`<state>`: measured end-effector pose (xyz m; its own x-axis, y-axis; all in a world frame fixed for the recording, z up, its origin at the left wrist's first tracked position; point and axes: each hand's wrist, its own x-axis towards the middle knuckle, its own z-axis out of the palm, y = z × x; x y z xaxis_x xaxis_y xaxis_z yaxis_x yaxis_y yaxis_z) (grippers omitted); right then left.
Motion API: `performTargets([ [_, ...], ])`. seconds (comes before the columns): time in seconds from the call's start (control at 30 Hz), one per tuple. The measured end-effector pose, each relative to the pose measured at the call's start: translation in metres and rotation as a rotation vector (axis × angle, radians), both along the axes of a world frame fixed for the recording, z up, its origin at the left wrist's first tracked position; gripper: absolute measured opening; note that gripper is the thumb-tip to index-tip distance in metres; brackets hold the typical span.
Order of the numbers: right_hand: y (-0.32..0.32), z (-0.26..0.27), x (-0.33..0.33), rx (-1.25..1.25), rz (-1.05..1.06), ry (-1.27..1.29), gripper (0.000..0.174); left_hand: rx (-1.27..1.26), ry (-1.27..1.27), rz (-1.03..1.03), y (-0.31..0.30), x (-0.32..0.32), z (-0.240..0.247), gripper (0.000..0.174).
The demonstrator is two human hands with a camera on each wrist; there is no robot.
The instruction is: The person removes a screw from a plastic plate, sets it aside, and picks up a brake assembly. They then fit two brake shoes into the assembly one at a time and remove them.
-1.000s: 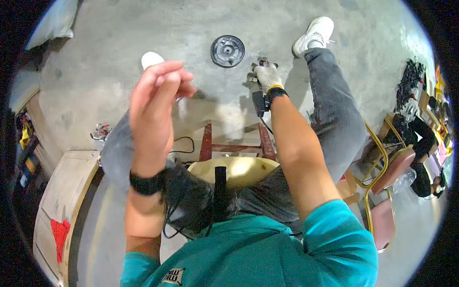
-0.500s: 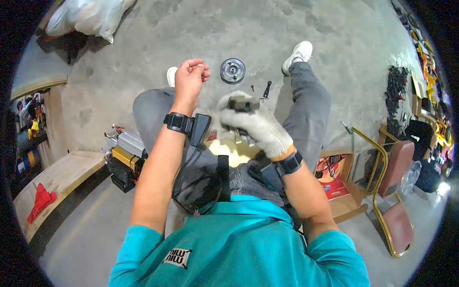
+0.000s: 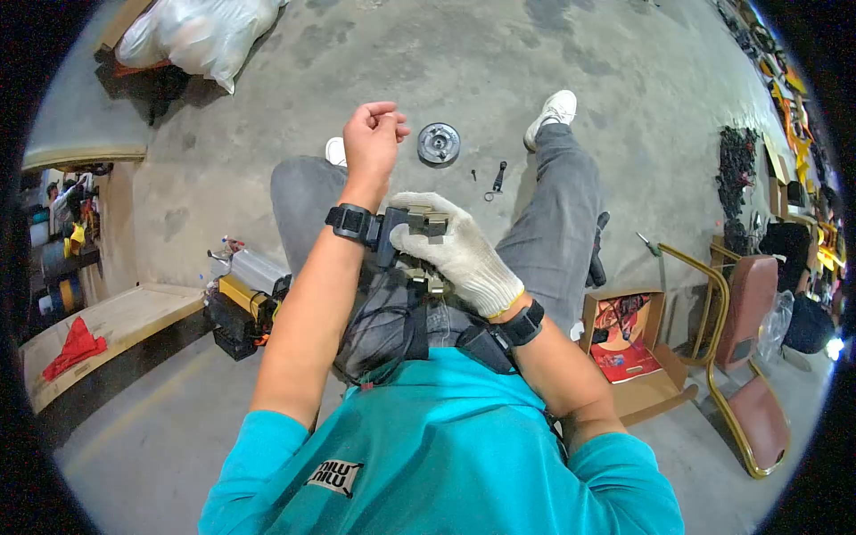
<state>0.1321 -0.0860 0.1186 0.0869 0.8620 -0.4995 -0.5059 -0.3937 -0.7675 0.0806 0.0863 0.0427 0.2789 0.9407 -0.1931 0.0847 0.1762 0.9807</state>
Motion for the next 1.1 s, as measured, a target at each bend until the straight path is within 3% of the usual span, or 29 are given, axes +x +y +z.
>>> performTargets([
  [0.2,-0.003,-0.001,0.007,0.080,0.136,-0.155,0.041,0.008,-0.043,-0.001,-0.001,0.001,0.001,0.017],
  [0.27,-0.004,-0.002,0.005,0.108,0.131,-0.180,0.040,0.283,0.094,-0.024,0.001,0.004,0.003,0.016],
  [0.3,-0.004,-0.003,0.003,0.106,0.135,-0.179,0.040,0.280,0.095,-0.020,0.000,0.005,0.003,0.016],
  [0.37,-0.003,-0.006,-0.001,0.176,0.105,-0.252,0.039,1.073,0.422,-0.198,0.001,0.006,0.013,0.017],
  [0.43,-0.005,-0.007,-0.001,0.159,0.136,-0.278,0.039,1.118,0.483,-0.311,-0.002,0.011,0.016,0.021],
  [0.53,-0.007,-0.006,-0.001,0.146,0.159,-0.291,0.039,0.946,0.463,-0.444,0.001,0.020,0.019,0.017],
  [0.6,-0.009,-0.002,-0.001,0.138,0.148,-0.275,0.040,-0.559,-0.362,-0.323,0.009,0.022,0.026,0.020],
  [0.63,-0.008,0.003,0.002,0.146,0.158,-0.281,0.040,-0.565,-0.361,-0.325,0.008,0.021,0.027,0.020],
  [0.7,-0.004,0.003,0.006,0.157,0.167,-0.289,0.040,-0.577,-0.629,-0.297,0.007,0.018,0.030,0.024],
  [0.8,-0.004,-0.003,0.008,0.162,0.233,-0.309,0.040,-0.426,-0.467,-0.241,0.000,0.008,0.030,0.024],
  [0.9,-0.004,-0.013,0.008,0.097,0.143,-0.184,0.041,-0.481,-0.380,-0.092,0.002,-0.016,0.007,0.024],
  [0.97,-0.003,-0.013,0.007,-0.128,-0.041,0.151,0.041,-0.533,-0.403,-0.032,-0.001,-0.031,-0.011,0.022],
  [1.03,-0.003,-0.014,0.007,-0.168,-0.050,0.147,0.044,-0.669,-0.495,0.090,-0.002,-0.040,-0.026,0.020],
  [1.1,-0.009,-0.017,0.006,-0.121,0.095,0.280,0.046,-0.715,-0.524,0.124,-0.007,-0.045,-0.038,0.019],
])
